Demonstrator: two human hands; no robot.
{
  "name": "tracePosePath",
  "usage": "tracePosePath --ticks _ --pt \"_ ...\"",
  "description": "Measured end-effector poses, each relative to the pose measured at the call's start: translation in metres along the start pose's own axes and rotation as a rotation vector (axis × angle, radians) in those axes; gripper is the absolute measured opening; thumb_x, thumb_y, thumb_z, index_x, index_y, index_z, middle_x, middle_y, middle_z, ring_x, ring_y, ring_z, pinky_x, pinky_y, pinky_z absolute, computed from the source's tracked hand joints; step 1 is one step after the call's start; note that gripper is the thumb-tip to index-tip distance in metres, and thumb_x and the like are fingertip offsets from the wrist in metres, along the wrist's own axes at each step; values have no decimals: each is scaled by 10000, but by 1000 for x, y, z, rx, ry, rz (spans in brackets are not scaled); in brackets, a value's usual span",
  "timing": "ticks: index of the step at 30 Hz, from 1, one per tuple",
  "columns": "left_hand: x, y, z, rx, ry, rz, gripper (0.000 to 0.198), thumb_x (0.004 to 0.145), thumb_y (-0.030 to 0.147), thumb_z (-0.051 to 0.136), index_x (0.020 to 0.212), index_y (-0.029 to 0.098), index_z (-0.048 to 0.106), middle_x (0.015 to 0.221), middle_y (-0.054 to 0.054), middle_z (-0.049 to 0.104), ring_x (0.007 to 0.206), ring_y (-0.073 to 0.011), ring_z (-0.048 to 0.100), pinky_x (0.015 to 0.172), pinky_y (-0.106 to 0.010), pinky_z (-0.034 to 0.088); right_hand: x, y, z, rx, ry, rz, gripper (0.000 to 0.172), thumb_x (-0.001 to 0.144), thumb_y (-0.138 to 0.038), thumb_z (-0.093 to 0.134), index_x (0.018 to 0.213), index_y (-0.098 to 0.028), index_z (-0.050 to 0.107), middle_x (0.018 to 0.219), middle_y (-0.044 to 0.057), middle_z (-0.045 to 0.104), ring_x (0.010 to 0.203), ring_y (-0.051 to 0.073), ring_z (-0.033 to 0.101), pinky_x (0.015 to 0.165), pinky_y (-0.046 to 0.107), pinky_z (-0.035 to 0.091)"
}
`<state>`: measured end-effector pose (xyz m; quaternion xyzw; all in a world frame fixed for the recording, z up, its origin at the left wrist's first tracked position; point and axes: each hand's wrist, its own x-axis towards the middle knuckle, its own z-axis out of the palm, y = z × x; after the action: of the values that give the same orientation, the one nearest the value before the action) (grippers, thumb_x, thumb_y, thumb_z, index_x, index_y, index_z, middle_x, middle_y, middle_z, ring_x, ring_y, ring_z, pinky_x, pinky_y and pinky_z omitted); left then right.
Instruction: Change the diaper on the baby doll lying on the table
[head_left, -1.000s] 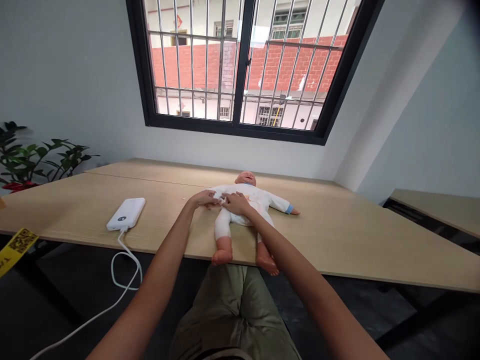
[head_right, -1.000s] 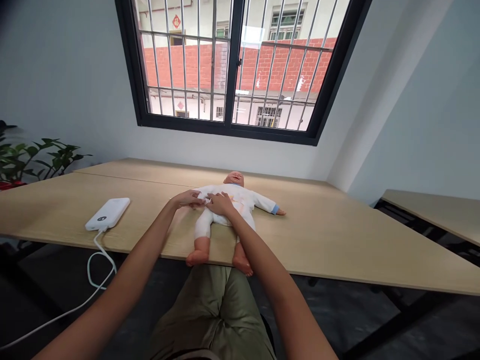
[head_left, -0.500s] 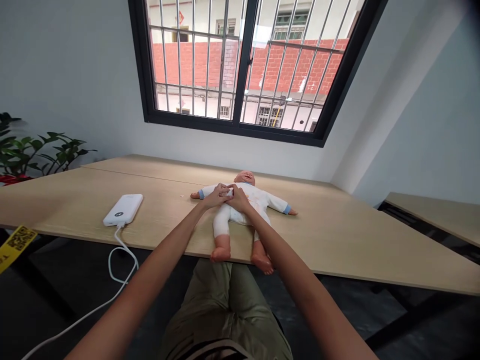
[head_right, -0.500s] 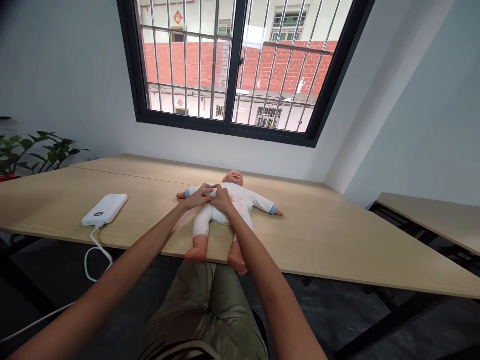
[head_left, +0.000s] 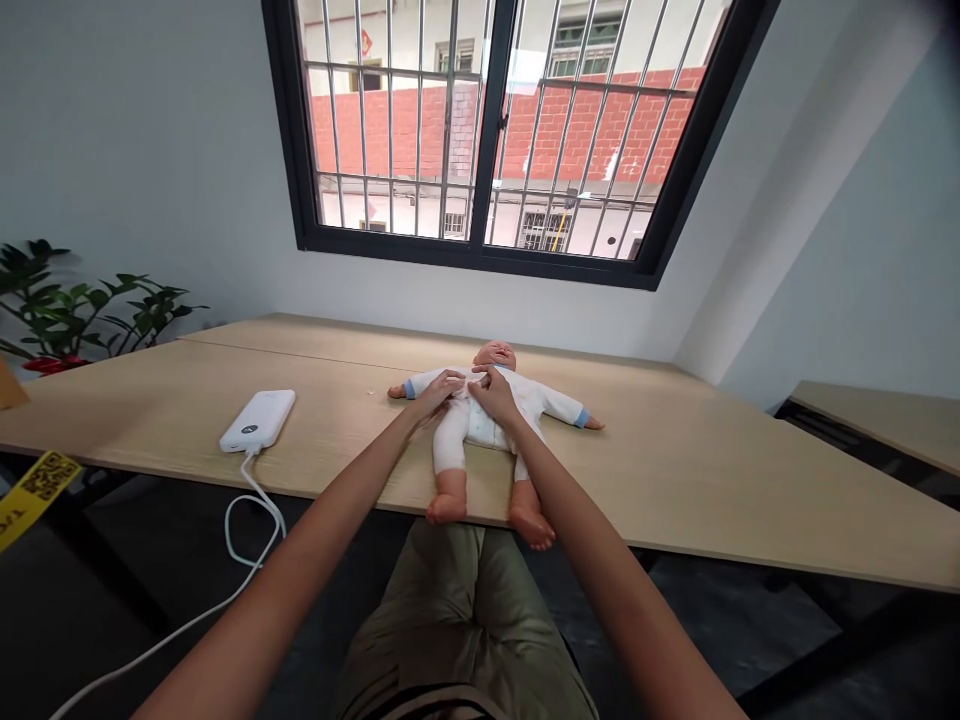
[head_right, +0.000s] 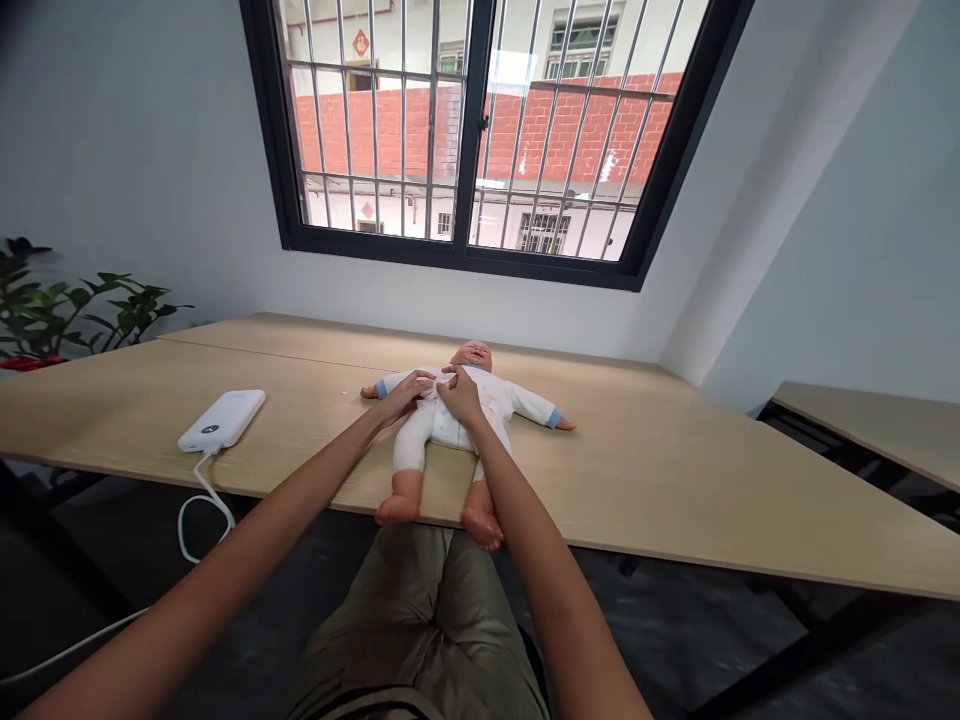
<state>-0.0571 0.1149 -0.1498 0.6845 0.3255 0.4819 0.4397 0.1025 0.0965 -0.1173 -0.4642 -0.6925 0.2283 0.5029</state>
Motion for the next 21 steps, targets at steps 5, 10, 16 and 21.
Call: tracePosePath --ticks 5,10,16,21 --pt "1 -3 4 -167 -56 16 426 750 443 721 1049 164 600 986 -42 647 914 -157 611 828 -264 479 3 8 -3 170 -8 58 460 671 -370 581 1080 -161 563 578 -88 469 527 111 455 543 234 365" --pt "1 -5 5 -216 -77 18 379 732 413 747 989 158 634 940 -26 640 890 -151 588 814 -253 457 6 13 -3 221 61 107 396 629 -334 591 991 -179 555 558 -94 456 495 100 428 518 229 346" --pt "2 -9 4 -217 -77 11 336 706 387 759 925 163 638 874 -1 633 851 -149 583 799 -255 449 8 18 3 185 133 115 423 552 -320 688 927 -177 554 675 -44 542 626 140 522 604 261 418" --pt "3 -10 4 -201 -56 -5 371 680 380 771 969 174 663 966 -38 665 962 -200 594 869 -303 452 14 26 3 223 144 103 485 536 -201 632 1004 -199 503 905 13 577 826 164 580 757 292 494"
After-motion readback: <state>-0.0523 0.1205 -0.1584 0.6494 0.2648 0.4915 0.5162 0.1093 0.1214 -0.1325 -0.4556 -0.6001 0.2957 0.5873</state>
